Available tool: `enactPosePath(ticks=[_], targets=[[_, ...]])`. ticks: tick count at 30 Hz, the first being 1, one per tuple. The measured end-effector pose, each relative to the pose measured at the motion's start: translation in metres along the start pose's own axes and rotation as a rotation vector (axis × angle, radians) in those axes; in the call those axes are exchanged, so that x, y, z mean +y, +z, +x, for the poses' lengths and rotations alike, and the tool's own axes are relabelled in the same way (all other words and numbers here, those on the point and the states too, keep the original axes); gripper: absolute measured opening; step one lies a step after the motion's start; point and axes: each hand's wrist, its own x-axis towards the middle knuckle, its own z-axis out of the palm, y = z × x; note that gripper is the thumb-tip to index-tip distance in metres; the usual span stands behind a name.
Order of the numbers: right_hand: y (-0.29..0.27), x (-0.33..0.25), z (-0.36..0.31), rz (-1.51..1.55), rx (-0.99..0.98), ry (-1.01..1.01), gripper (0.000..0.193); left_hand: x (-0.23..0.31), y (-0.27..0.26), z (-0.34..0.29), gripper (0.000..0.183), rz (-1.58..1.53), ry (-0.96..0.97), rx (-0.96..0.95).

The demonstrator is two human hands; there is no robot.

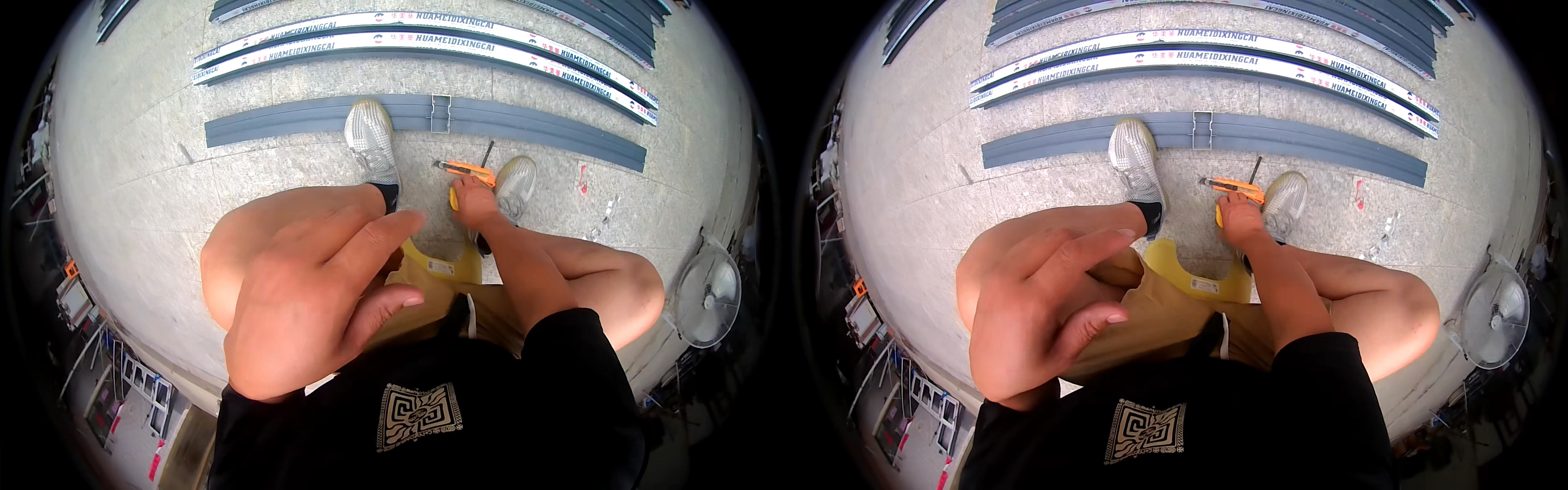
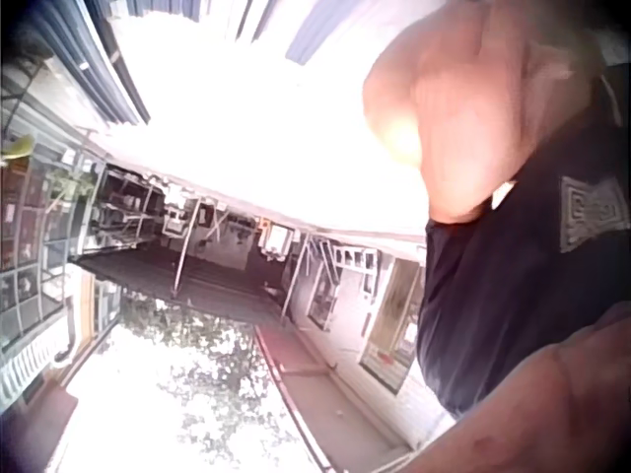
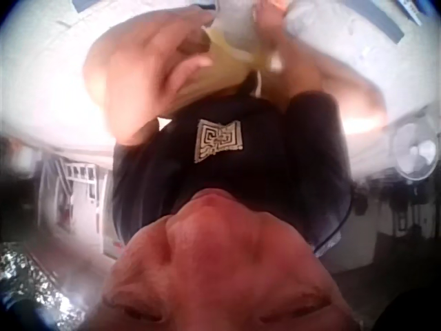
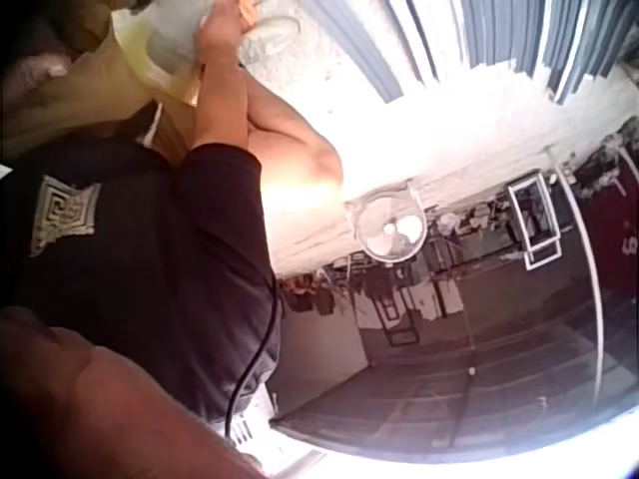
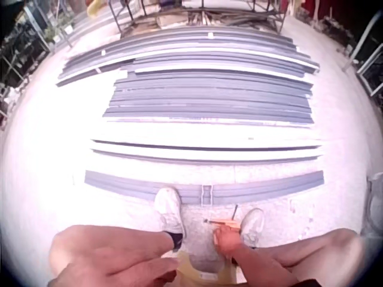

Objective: The person measures metal strips on the floor using a tape measure and marks them with a pencil, then uses a utility knife to cut a small section.

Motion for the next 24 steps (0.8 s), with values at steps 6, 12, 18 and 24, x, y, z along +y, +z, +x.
enactPosePath(ticks=[6,12,18,24], targets=[[-0.093,0.003,0.013,0.744,-0.531,0.157,0.065,-0.050,-0.073,-0.030,0.076,-0.535,-0.011,0.309],[-0.168,-0.019,0.010,1.284,-0.677,0.093,0.069,-0.208,-0.012,0.068,0.040,-0.605,-0.295,-0.142],[-0.196,-0.050,0.045,1.139,-0.312,-0.098,0.064,-0.279,0.140,0.135,0.040,-0.831,-0.279,-0.593],[-0.188,-0.062,0.088,0.979,-0.136,-0.021,0.073,-0.318,0.156,0.159,0.031,-0.959,-0.253,-0.518]])
